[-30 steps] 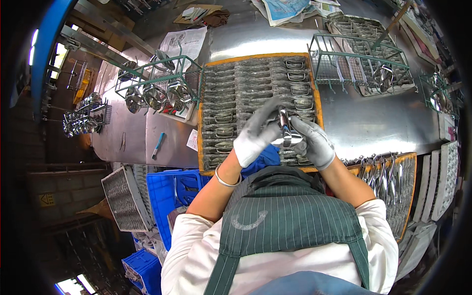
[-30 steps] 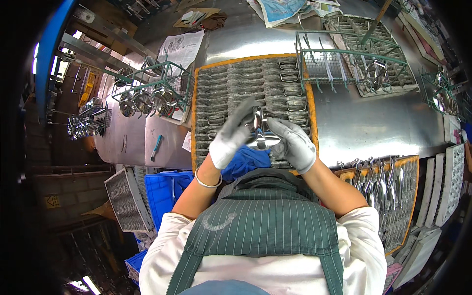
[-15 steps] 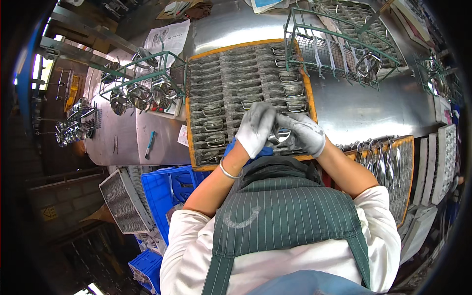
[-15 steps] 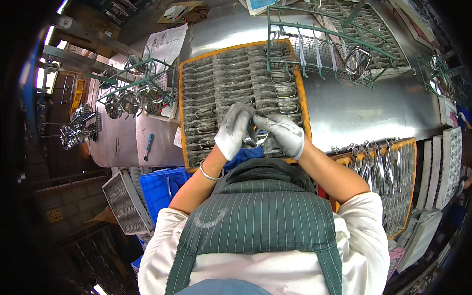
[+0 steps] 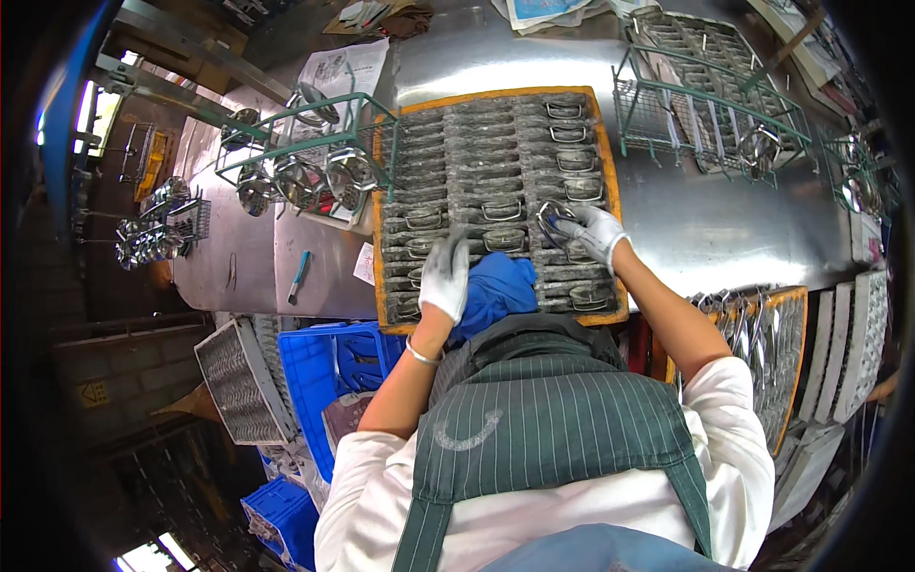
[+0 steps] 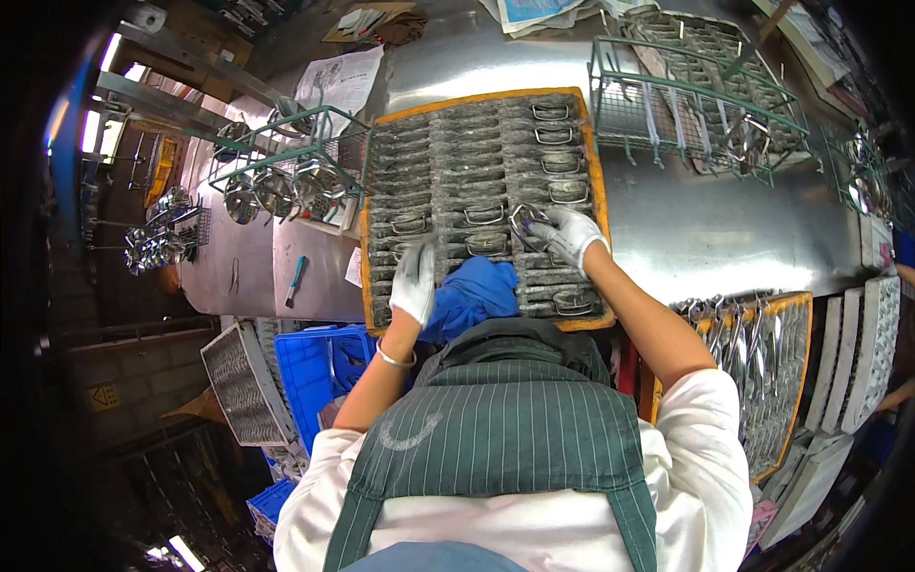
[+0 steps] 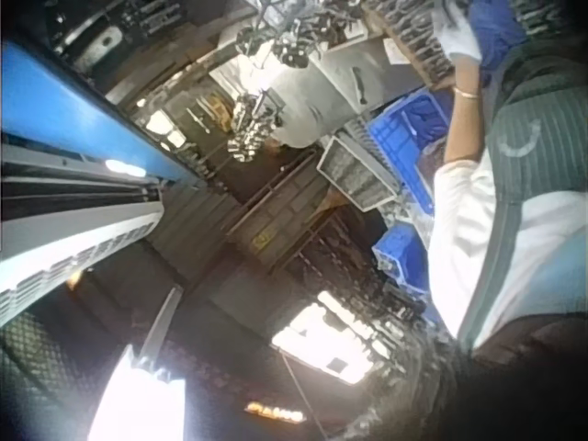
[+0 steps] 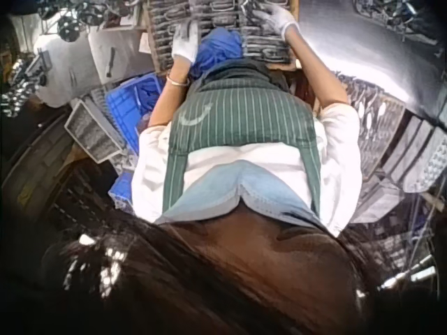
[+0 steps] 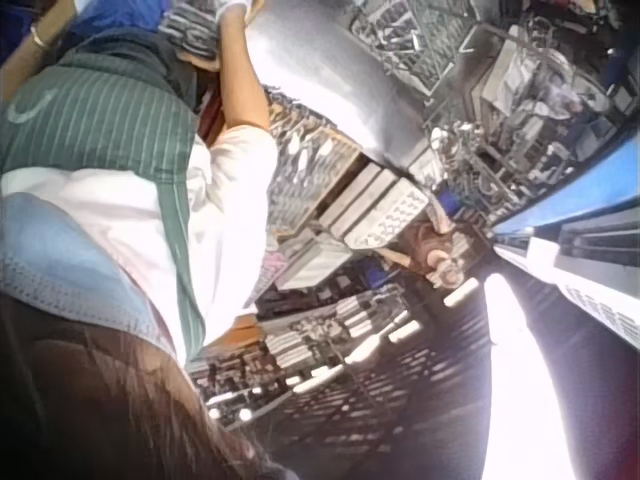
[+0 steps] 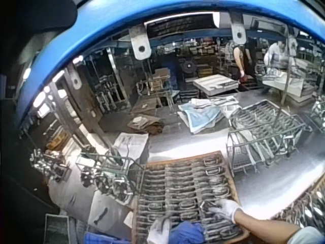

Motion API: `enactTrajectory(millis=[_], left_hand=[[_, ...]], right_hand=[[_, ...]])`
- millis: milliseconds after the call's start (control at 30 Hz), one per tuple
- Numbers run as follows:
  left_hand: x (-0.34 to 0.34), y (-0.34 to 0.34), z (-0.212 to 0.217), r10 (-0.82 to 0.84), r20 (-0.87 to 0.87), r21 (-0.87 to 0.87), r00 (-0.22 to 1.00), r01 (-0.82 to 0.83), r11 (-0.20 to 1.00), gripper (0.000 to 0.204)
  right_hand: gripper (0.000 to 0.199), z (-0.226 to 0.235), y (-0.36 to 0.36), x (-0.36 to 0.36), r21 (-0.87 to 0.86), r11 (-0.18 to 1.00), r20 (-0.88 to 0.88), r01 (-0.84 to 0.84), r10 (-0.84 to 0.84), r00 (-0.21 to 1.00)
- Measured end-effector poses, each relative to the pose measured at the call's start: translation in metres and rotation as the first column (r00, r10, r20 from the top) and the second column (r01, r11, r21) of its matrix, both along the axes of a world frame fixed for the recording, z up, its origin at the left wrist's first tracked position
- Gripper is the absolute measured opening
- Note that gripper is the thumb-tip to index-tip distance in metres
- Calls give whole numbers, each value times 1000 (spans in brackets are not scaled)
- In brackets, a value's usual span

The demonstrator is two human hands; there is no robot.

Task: Worker is inspecting polished metal handles or spoons and placing them into industrial storage trays and racks.

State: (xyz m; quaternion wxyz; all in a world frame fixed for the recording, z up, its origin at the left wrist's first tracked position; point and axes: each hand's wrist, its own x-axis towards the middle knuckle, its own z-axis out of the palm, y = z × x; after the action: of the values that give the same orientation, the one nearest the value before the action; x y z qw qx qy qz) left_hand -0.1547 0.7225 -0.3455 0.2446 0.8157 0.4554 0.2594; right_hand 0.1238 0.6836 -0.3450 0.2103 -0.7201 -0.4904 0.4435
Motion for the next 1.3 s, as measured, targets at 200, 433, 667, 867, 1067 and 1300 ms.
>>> enactTrajectory(millis=[200, 433, 667, 867, 1067, 1300], left_hand=[[-25, -50, -14, 173, -9, -320, 985, -166, 933, 27], [-54, -61, -19, 116, -109, -238, 987, -140, 961, 20], [-46, -53, -21, 64, -100, -275, 993, -89, 957, 22], [-33, -42, -38, -17, -41, -319, 999, 3, 948, 24], [4, -37, -17, -35, 112, -445, 993, 81, 892, 23], [38, -31, 9, -87, 275, -456, 957, 209, 865, 22]], right_hand=[[33, -31, 73, -35, 198, 957, 378, -210, 123, 917], [25, -59, 139, -61, 141, 931, 579, -336, 198, 791], [27, -61, 133, -52, 314, 932, 422, -182, 35, 906], [24, 42, 30, -40, 695, 718, 139, -33, -90, 986], [13, 130, -48, 75, 909, -77, -327, 410, -743, 585], [49, 128, -61, 174, 697, 527, 440, 487, -850, 289]])
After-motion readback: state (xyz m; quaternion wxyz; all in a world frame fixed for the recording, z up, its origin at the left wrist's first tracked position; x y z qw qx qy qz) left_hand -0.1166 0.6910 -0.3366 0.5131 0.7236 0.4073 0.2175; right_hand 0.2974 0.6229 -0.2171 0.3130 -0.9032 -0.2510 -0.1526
